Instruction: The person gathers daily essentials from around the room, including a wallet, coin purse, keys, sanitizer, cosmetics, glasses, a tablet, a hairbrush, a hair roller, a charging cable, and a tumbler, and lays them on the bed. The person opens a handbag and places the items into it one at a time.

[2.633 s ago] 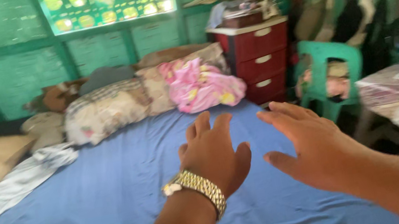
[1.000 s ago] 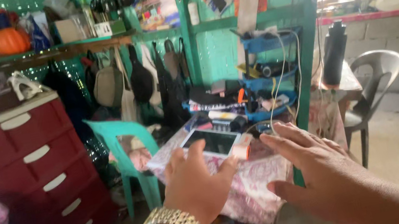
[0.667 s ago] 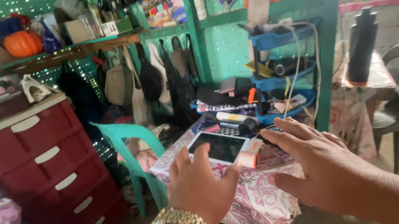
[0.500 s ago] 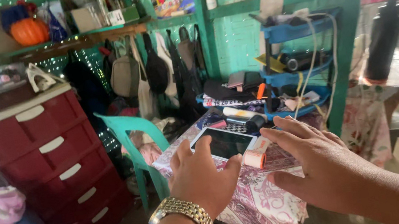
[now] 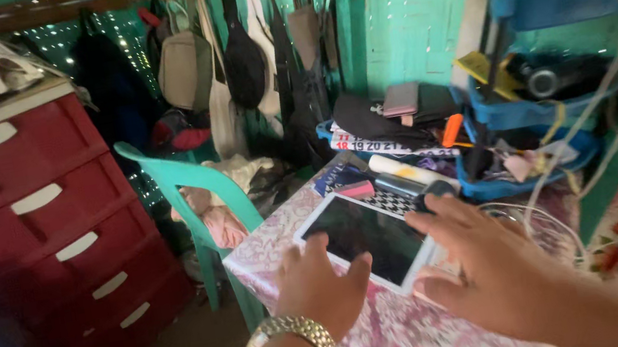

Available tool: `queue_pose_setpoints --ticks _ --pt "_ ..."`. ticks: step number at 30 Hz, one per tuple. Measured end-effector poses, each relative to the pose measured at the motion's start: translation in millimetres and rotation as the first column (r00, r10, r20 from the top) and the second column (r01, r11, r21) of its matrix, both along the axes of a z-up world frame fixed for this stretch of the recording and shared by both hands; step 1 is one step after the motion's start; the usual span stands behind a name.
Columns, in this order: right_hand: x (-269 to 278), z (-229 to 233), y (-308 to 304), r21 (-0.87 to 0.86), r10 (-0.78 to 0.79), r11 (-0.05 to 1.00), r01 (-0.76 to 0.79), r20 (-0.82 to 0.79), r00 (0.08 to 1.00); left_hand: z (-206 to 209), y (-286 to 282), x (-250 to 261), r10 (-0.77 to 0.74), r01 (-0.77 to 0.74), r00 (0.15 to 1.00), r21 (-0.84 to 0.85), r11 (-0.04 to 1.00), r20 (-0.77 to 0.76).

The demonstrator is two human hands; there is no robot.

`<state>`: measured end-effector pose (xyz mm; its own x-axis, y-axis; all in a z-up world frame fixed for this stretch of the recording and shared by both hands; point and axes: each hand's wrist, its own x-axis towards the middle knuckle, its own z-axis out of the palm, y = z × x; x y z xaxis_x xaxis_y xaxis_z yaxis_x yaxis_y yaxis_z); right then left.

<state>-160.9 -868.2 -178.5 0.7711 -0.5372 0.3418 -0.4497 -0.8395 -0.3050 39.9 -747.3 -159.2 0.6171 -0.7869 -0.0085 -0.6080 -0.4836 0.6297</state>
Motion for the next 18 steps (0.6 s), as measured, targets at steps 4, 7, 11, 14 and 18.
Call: queue_pose_setpoints --ticks 4,7,11,14,18 --pt "40 -27 -35 0.063 0.020 0.998 -0.018 -0.033 0.999 -35 -47 37 0.026 -0.017 0.996 0.117 0.993 -0.084" --pt "66 -41 -57 0.177 -0.035 0.983 0.057 -0.126 0.991 -68 -82 61 0.037 -0.015 0.990 0.158 0.987 -0.136" --pt "94 -53 -80 0.110 -0.025 0.993 0.041 -0.146 0.989 -125 -127 88 0.065 -0.031 0.944 0.108 0.994 -0.323" --pt "103 -59 -86 0.231 -0.103 0.961 0.150 -0.206 0.973 -162 -154 101 0.217 -0.145 0.795 0.170 0.975 -0.567" --pt "101 -61 -91 0.210 -0.086 0.970 0.123 -0.181 0.980 -186 -174 102 0.433 -0.328 0.161 0.365 0.871 -0.887"
